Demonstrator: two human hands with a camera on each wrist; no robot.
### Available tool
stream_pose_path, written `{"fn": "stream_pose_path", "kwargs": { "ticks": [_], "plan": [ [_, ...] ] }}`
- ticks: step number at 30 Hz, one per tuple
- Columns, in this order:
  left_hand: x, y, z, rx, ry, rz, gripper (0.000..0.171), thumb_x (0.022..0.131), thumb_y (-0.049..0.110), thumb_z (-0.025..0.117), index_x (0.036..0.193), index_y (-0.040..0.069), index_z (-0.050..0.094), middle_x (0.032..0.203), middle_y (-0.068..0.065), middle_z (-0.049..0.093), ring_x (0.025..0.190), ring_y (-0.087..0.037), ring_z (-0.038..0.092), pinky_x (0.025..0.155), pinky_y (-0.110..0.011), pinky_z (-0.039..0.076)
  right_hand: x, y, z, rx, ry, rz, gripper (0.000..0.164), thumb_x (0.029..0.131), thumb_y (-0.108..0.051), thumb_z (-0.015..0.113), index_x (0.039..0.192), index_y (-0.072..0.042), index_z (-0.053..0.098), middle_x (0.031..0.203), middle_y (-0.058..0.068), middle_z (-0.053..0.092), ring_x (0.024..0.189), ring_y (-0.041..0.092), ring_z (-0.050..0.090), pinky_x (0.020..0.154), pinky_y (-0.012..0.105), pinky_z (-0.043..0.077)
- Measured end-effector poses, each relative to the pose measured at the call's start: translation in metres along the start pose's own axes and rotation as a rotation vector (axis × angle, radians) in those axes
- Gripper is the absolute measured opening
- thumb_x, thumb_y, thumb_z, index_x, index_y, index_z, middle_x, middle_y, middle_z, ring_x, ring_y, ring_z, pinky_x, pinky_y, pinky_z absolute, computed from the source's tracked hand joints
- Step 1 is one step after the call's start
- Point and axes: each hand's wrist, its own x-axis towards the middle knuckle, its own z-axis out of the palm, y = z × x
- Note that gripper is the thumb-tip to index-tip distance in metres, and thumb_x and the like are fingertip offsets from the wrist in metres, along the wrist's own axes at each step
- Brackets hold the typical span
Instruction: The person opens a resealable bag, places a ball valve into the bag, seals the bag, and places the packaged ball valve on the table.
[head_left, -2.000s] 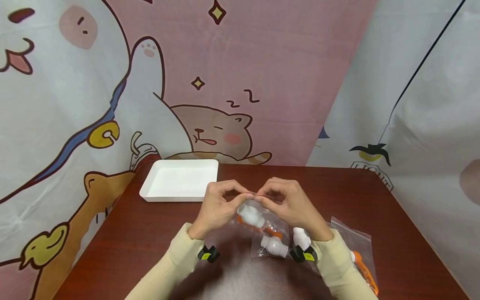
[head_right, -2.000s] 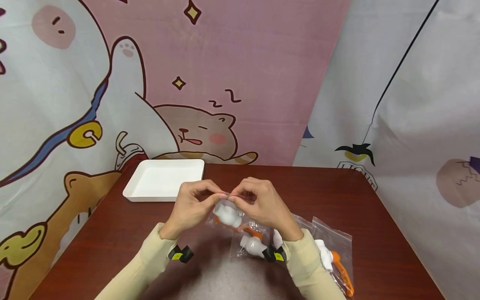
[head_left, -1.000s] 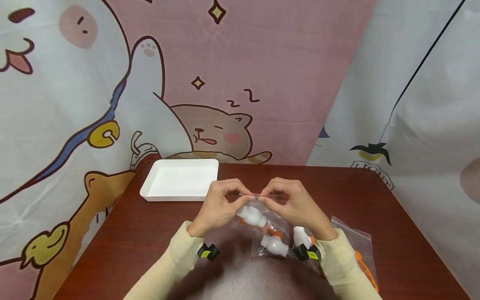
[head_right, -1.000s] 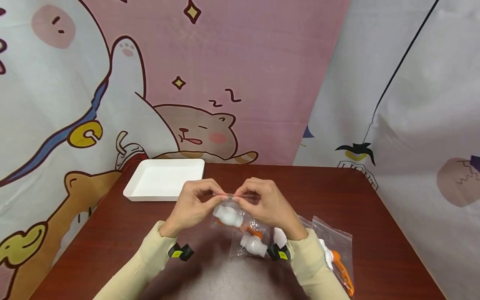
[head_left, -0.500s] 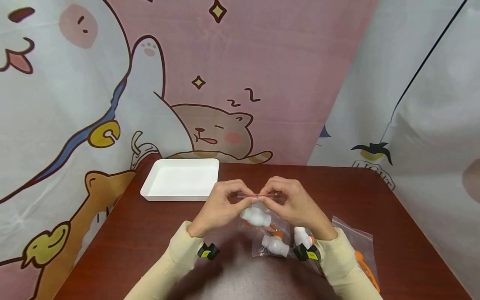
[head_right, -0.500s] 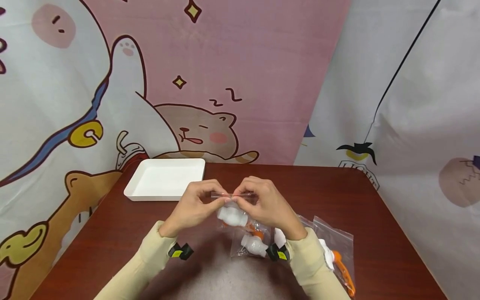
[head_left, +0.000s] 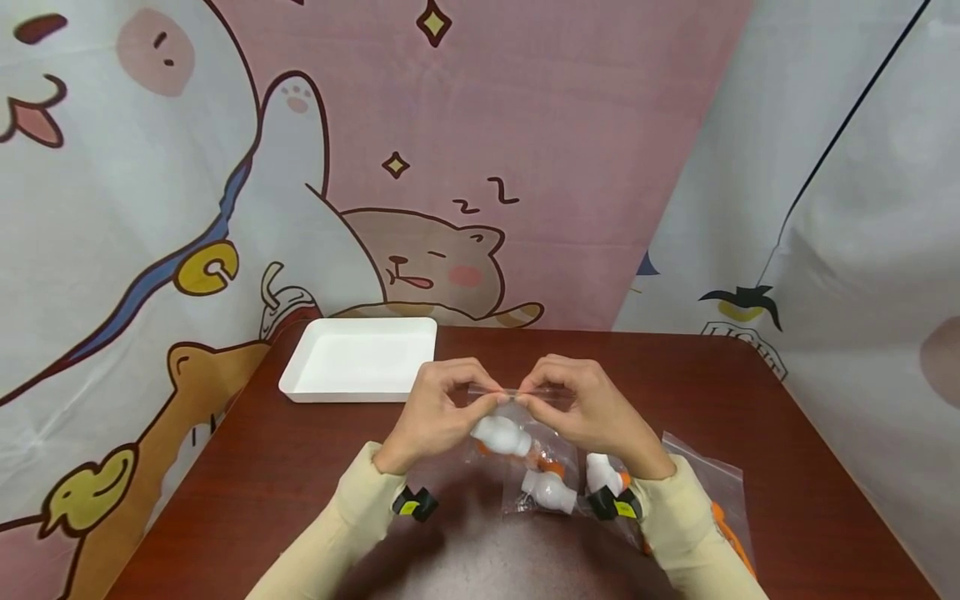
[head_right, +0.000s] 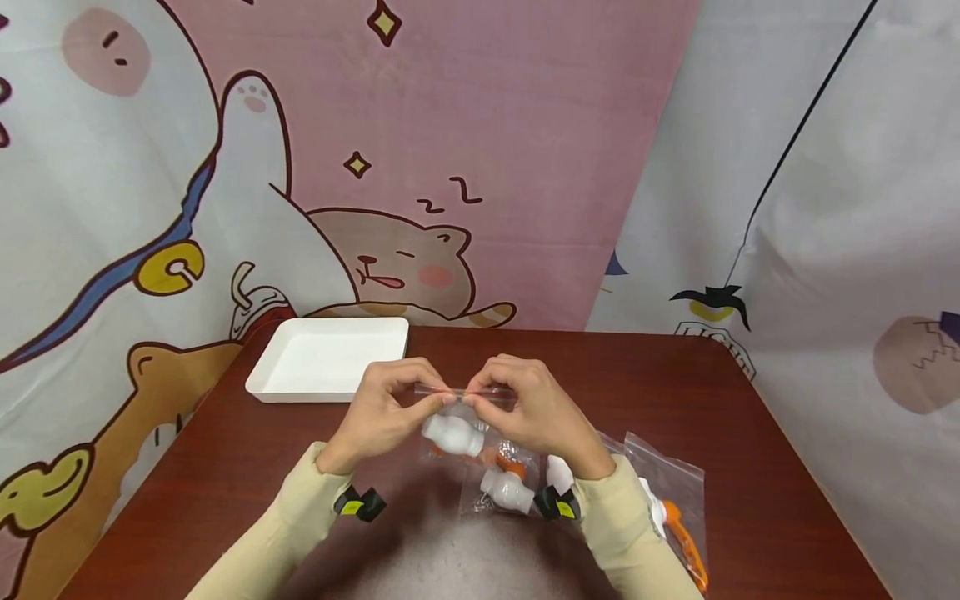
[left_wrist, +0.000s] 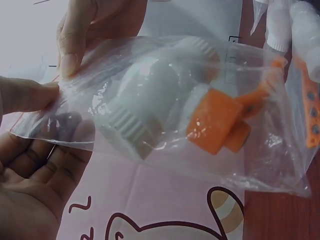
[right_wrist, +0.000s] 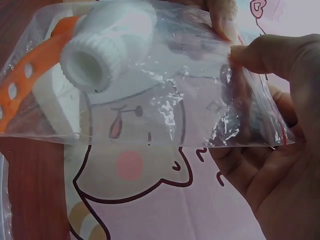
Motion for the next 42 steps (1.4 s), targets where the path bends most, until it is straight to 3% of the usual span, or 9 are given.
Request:
{"fn": "stream_pose_path", "kwargs": {
  "ticks": [10,20,36,42],
  "plan": [
    [-0.001,-0.001,-0.003,-0.035,0.018,0.012,0.007,0.088,0.003,0.078,0.088,0.010,0.079,0.081,-0.005,0.073,0.078,-0.012,0.068,0.069,-0.027,0.059,-0.002,0.000,-0.002,-0.055,0.003,-0.005,0.012,0.092,-0.010,0.075,0.093,-0.021,0.073,0.088,-0.013,0.067,0.070,0.003,0.058,0.055,0.020,0.050],
    [-0.002,-0.001,-0.004,-0.024,0.041,-0.004,0.012,0.086,0.000,0.079,0.085,0.012,0.078,0.079,-0.004,0.073,0.075,-0.011,0.067,0.063,-0.026,0.057,-0.008,0.003,-0.006,-0.073,-0.001,0.034,0.003,0.094,-0.018,0.076,0.096,-0.019,0.074,0.088,-0.014,0.067,0.072,0.004,0.057,0.055,0.022,0.050],
    [-0.002,0.001,-0.009,0.001,0.065,-0.027,0.005,0.088,0.009,0.081,0.085,0.005,0.078,0.079,-0.004,0.074,0.075,-0.010,0.067,0.064,-0.024,0.057,-0.012,0.008,-0.011,-0.065,0.021,0.040,0.014,0.092,-0.011,0.076,0.094,-0.024,0.072,0.084,-0.013,0.063,0.070,0.005,0.055,0.052,0.022,0.047],
    [-0.002,0.001,-0.011,0.000,0.069,-0.033,0.005,0.088,0.010,0.081,0.087,0.006,0.079,0.080,-0.005,0.074,0.075,-0.010,0.068,0.063,-0.025,0.058,-0.012,0.010,-0.011,-0.062,0.022,0.048,0.010,0.093,-0.013,0.076,0.095,-0.022,0.073,0.083,-0.013,0.062,0.069,0.005,0.054,0.051,0.024,0.046]
  ]
}}
